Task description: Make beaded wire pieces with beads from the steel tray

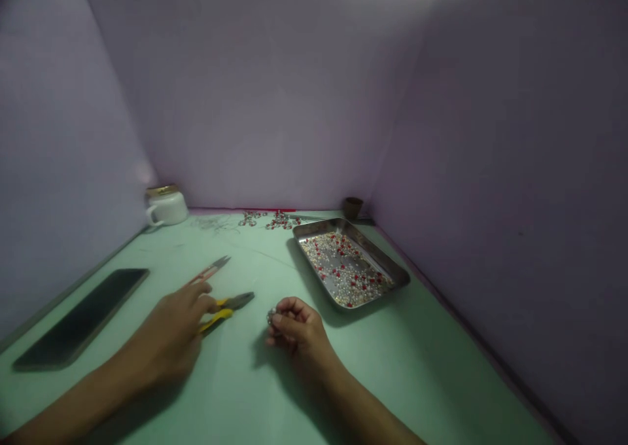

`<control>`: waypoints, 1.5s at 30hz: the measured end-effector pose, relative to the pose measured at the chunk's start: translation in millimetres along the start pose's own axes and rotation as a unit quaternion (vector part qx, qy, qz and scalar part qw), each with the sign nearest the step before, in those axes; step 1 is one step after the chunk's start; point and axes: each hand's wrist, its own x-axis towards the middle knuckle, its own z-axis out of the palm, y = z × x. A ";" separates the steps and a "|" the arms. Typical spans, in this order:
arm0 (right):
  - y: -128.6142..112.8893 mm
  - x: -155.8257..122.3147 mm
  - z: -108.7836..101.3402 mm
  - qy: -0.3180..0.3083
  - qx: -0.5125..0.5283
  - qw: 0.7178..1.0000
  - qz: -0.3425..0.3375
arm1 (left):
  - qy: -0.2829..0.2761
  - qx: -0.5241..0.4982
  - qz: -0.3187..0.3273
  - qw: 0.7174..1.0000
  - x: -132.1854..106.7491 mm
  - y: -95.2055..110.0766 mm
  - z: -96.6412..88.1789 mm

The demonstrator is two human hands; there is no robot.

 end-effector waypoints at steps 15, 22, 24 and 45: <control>-10.6 -0.1 -1.9 0.009 -0.109 0.987 -0.119 | -0.132 -0.355 -0.065 0.923 -1.1 5.9 3.8; -23.8 -5.5 4.1 0.073 -0.141 0.959 -0.233 | -0.264 -0.645 -0.061 0.715 -8.1 20.7 2.8; -24.8 -7.1 6.2 0.071 -0.140 0.957 -0.243 | -0.283 -0.644 -0.051 0.709 -9.3 23.2 0.7; -18.8 -10.3 6.0 0.033 -0.156 0.963 -0.217 | -0.301 -0.721 -0.046 0.622 -20.5 27.0 14.1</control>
